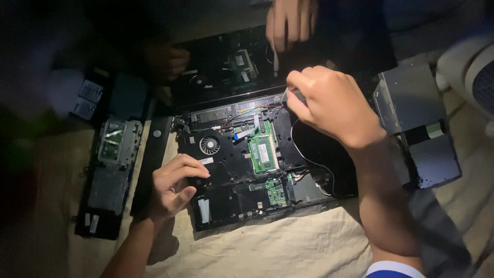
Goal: Disassembling a laptop by removing the battery, unscrewing internal components, and disconnecting ribbon cables.
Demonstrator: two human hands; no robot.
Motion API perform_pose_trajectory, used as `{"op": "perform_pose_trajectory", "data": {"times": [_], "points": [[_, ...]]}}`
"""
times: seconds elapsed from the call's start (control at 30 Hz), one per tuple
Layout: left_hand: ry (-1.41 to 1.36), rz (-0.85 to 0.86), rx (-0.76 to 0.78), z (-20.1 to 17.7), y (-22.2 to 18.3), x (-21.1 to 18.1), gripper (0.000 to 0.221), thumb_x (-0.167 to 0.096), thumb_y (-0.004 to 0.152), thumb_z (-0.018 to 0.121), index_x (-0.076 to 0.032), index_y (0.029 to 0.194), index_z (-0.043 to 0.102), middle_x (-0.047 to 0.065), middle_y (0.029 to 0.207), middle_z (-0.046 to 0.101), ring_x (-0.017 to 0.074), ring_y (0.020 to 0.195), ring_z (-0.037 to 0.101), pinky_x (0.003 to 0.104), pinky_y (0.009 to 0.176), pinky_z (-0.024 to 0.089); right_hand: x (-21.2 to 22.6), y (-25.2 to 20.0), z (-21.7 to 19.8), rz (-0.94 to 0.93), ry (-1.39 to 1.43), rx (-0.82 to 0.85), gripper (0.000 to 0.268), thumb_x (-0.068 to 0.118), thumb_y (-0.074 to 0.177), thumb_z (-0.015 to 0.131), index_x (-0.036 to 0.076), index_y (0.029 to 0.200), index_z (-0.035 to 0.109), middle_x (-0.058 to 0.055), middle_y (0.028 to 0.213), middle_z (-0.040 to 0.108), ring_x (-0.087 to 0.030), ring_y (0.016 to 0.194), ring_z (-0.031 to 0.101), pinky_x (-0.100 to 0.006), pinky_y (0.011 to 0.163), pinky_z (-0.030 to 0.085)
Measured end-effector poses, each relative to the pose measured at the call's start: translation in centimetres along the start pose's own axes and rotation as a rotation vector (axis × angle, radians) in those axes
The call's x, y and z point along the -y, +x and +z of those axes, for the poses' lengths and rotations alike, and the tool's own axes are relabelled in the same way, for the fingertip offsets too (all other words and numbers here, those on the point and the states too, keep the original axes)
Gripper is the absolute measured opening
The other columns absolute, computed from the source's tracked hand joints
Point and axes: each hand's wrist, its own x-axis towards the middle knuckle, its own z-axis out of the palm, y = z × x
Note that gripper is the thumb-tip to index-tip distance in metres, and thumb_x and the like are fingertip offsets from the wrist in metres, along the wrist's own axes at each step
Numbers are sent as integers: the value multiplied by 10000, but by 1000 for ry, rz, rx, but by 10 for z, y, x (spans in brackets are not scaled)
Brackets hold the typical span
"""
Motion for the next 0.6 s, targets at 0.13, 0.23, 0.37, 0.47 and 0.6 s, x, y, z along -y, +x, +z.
{"op": "perform_pose_trajectory", "data": {"times": [0.13,0.23,0.37,0.47,0.6], "points": [[6,-9,-26,1,2,-5,473,-463,971,594,-46,886,801,123,863,747,246,734,684,327,649,548,-3,-3,18,114,-128,-31,383,389,1122,497,136,881,653,-78,574,615,-309,541,683,-396,547,542],[28,-10,-37,2,4,-7,460,-441,984,583,-47,885,798,117,867,747,248,738,684,322,649,548,2,-3,14,104,-183,-78,439,445,1154,494,130,888,645,-97,559,601,-315,528,679,-385,539,543],[8,-20,-62,4,3,-6,428,-411,975,603,-46,874,801,117,846,746,240,711,673,316,632,542,-1,1,16,100,-135,-74,418,391,1158,540,150,842,669,-40,577,626,-237,532,681,-308,549,536],[37,-17,-66,4,2,-7,421,-414,978,600,-57,883,802,97,877,754,237,735,675,313,651,540,-2,3,15,13,-111,-22,362,344,1125,570,127,855,674,-63,610,648,-270,589,697,-332,554,547],[9,-6,-59,2,4,-9,373,-349,982,608,-45,873,794,114,872,748,241,731,675,313,642,540,8,1,-2,-55,-66,18,130,160,1032,639,80,937,677,-77,690,641,-286,672,696,-346,602,556]]}}
